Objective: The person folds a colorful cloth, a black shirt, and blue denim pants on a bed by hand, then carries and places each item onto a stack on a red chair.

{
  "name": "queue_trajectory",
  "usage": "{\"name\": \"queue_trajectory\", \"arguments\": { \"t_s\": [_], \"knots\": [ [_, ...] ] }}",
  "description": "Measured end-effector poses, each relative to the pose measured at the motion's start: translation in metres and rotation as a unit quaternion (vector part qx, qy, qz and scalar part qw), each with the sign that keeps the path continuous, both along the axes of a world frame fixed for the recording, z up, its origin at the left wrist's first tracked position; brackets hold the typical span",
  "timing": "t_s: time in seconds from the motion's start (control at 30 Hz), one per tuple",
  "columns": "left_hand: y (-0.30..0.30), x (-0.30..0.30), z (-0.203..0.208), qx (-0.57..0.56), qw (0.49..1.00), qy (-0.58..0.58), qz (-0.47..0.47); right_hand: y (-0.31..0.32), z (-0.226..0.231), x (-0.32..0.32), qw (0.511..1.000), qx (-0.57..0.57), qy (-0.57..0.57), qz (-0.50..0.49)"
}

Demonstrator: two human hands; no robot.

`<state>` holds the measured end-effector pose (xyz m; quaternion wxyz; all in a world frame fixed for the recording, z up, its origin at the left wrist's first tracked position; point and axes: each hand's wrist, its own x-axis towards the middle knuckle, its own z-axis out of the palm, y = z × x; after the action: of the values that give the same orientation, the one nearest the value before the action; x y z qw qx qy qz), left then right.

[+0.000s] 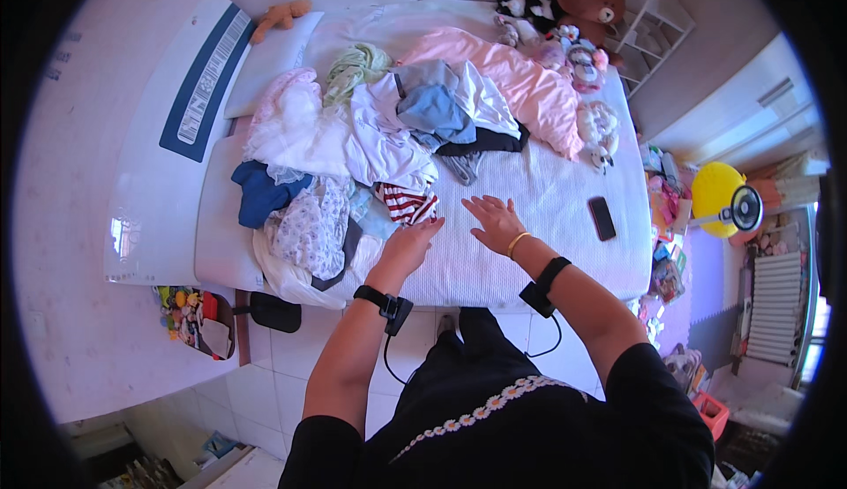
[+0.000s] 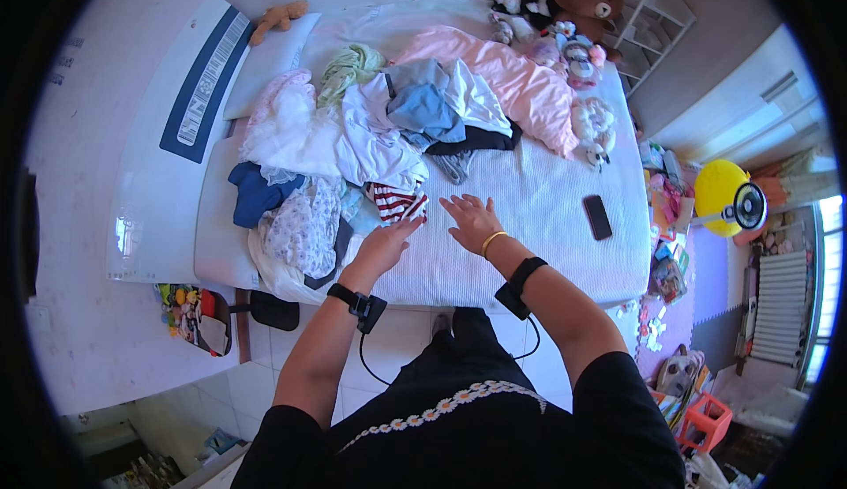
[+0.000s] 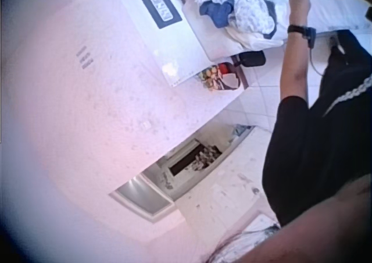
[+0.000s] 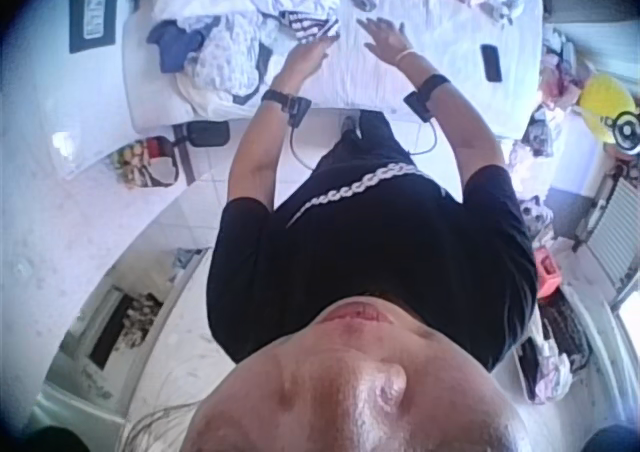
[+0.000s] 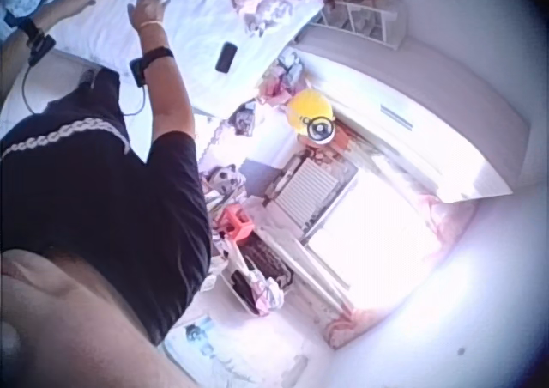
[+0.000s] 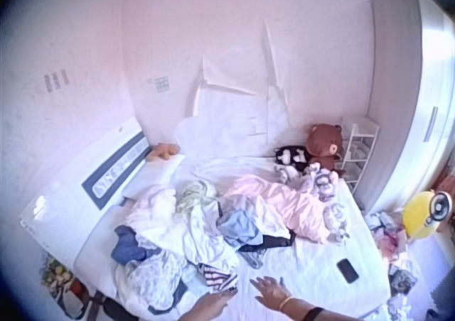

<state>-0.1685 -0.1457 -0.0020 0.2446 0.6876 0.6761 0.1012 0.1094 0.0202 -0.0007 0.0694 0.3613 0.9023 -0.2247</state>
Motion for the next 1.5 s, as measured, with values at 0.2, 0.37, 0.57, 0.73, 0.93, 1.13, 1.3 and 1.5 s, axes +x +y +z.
{"name": "queue_trajectory", "arguments": {
  "t_s": [0.2, 0.37, 0.57, 0.73, 0.93, 1.13, 1.3, 1.5],
  "knots": [
    [0.049, -0.015, -0.024, -0.033, 0.999, 0.002, 0.017, 0.075, -0.031, -0.037, 1.0, -0.014, -0.001, 0.013],
    [0.078, -0.017, -0.056, -0.045, 0.998, 0.012, 0.031, 0.126, -0.075, -0.054, 0.999, -0.027, 0.015, 0.018],
    [0.095, -0.024, -0.077, -0.057, 0.996, 0.036, 0.057, 0.17, -0.126, -0.083, 0.999, -0.006, 0.026, 0.03],
    [0.11, -0.025, -0.081, -0.109, 0.989, -0.011, 0.097, 0.211, -0.167, -0.113, 0.998, 0.015, 0.051, 0.034],
    [0.105, -0.024, -0.097, -0.128, 0.984, -0.026, 0.119, 0.25, -0.192, -0.166, 0.997, 0.034, 0.07, 0.016],
    [0.1, -0.022, -0.094, -0.168, 0.976, -0.054, 0.123, 0.275, -0.204, -0.203, 0.996, 0.071, 0.048, 0.009],
    [0.103, -0.027, -0.082, -0.169, 0.977, -0.05, 0.122, 0.293, -0.219, -0.214, 0.994, 0.089, 0.057, 0.005],
    [0.12, -0.026, -0.078, -0.152, 0.98, -0.052, 0.117, 0.294, -0.241, -0.172, 0.983, 0.111, 0.149, -0.005]
  ]
}}
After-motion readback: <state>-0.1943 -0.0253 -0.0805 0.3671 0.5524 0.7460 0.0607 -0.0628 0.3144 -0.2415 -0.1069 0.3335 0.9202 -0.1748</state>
